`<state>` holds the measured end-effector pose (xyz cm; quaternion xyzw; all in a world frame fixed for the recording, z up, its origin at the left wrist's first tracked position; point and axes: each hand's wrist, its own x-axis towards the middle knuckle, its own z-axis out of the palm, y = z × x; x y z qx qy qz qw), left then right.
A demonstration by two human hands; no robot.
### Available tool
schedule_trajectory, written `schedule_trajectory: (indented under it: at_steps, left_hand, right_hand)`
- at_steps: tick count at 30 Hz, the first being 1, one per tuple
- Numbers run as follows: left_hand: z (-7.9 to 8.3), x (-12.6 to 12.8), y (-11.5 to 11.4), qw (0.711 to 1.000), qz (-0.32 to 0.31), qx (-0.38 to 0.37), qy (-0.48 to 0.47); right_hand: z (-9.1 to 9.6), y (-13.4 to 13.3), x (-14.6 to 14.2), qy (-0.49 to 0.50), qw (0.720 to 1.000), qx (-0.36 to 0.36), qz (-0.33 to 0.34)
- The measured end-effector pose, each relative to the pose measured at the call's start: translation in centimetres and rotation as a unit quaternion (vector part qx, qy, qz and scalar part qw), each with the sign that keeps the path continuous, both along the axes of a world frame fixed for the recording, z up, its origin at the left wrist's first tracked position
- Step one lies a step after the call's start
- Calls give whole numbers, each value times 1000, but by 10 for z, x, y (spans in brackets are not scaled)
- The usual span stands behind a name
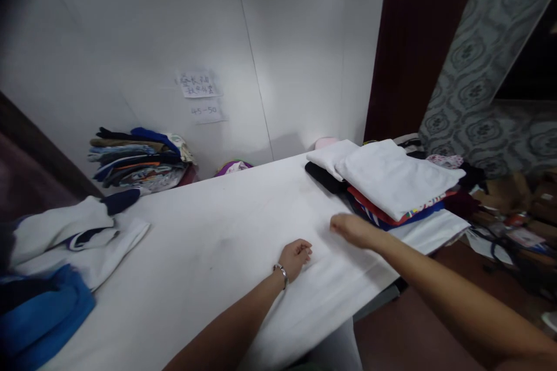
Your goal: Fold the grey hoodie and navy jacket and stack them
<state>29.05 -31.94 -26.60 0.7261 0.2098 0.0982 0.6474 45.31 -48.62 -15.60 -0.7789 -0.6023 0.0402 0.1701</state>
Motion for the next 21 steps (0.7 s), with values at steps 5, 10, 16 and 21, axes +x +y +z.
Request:
schedule_trajectory:
  at_steps: [5, 10, 16, 21]
  left_hand:
    - [2, 1, 1, 1000, -1, -11, -4]
    - [16, -4, -1, 998, 6, -60, 7]
    - [34, -25, -10, 996, -7, -82, 23]
    - [38, -62, 2, 997, -24, -66, 18]
  right_hand:
    - [-17, -49, -51, 0, 989, -129, -71]
    - [-2, -89, -30, -37, 970, -154, -183]
    - [44, -77, 23, -123, 951, 159, -234]
    - [31, -49, 15, 7, 963, 97, -250]
